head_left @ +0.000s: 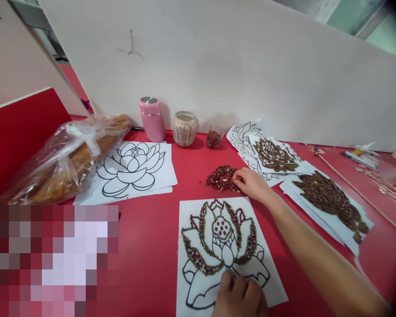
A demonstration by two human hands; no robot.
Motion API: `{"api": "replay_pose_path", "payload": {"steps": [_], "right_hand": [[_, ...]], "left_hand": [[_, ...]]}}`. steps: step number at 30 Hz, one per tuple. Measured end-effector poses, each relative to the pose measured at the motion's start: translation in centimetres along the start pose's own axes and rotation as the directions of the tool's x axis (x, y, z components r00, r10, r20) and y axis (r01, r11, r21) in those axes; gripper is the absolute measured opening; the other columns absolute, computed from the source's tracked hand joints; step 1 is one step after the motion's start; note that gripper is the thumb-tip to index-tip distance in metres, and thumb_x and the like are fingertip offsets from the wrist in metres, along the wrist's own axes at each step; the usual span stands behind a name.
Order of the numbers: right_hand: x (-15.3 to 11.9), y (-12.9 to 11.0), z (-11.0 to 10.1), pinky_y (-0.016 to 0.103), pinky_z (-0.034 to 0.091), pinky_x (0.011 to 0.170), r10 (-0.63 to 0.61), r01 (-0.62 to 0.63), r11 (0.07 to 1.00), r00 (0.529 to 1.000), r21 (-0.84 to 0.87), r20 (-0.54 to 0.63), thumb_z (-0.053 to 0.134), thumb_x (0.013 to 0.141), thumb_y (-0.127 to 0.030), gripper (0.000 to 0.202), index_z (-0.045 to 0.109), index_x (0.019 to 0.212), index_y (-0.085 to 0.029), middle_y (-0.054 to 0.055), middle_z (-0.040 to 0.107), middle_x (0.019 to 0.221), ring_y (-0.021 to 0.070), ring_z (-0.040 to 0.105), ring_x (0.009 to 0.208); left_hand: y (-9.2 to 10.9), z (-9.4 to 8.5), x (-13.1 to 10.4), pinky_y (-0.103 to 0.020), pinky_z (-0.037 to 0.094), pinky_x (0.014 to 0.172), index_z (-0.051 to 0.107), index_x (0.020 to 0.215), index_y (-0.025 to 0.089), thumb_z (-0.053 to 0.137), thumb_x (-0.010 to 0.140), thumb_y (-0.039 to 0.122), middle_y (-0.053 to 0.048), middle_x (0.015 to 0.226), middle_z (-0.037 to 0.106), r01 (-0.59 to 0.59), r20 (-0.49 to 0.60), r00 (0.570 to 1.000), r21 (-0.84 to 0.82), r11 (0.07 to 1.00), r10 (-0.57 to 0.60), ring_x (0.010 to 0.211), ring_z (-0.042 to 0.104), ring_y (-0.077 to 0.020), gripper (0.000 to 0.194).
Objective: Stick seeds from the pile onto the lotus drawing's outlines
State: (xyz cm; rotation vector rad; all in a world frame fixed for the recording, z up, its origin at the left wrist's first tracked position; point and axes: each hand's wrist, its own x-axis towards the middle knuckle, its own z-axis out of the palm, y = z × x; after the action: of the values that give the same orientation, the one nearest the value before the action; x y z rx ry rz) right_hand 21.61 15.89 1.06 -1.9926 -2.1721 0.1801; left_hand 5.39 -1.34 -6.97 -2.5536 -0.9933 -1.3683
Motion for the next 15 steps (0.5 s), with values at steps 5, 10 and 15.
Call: {"api": "replay_pose_path", "payload": {"steps": [5, 10, 15], "right_hand": [[0.2, -0.1, -0.1, 0.023, 0.033, 0.058, -0.012, 0.013, 0.999, 1.0, -0.029, 0.023, 0.049, 0.077, -0.017, 0.011, 0.06, 0.077, -0.02, 0.002, 0.055, 0.078, 0.0123, 0.051, 0.067], [0.2, -0.3, -0.3, 0.023, 0.033, 0.056, -0.012, 0.013, 0.999, 1.0, -0.042, 0.028, 0.048, 0.077, -0.018, 0.012, 0.059, 0.078, -0.02, 0.002, 0.055, 0.079, 0.0122, 0.052, 0.066], [-0.8, -0.9, -0.7, 0.021, 0.033, 0.054, -0.039, 0.042, 0.998, 0.997, -0.042, 0.069, 0.049, 0.077, -0.02, 0.01, 0.059, 0.075, -0.021, 0.0, 0.056, 0.077, 0.0105, 0.052, 0.063]], "left_hand": [[-0.4, -0.3, 0.0, -0.031, 0.025, 0.053, 0.047, 0.055, 0.017, 0.055, 0.064, 0.008, 0.003, 0.054, 0.041, -0.055, 0.068, 0.996, -0.014, 0.998, 0.056, 0.049, 0.038, -0.011, 0.015], [-0.6, -0.4, 0.0, -0.031, 0.025, 0.052, 0.045, 0.054, 0.017, 0.053, 0.066, 0.007, 0.004, 0.053, 0.04, -0.054, 0.064, 0.996, -0.024, 0.998, 0.055, 0.049, 0.036, -0.011, 0.017], [0.0, 0.1, 0.1, -0.031, 0.026, 0.052, 0.042, 0.051, 0.017, 0.048, 0.063, 0.004, 0.003, 0.051, 0.039, 0.016, 0.01, 1.0, -0.03, 0.999, -0.016, 0.047, 0.036, -0.0111, 0.019]]}}
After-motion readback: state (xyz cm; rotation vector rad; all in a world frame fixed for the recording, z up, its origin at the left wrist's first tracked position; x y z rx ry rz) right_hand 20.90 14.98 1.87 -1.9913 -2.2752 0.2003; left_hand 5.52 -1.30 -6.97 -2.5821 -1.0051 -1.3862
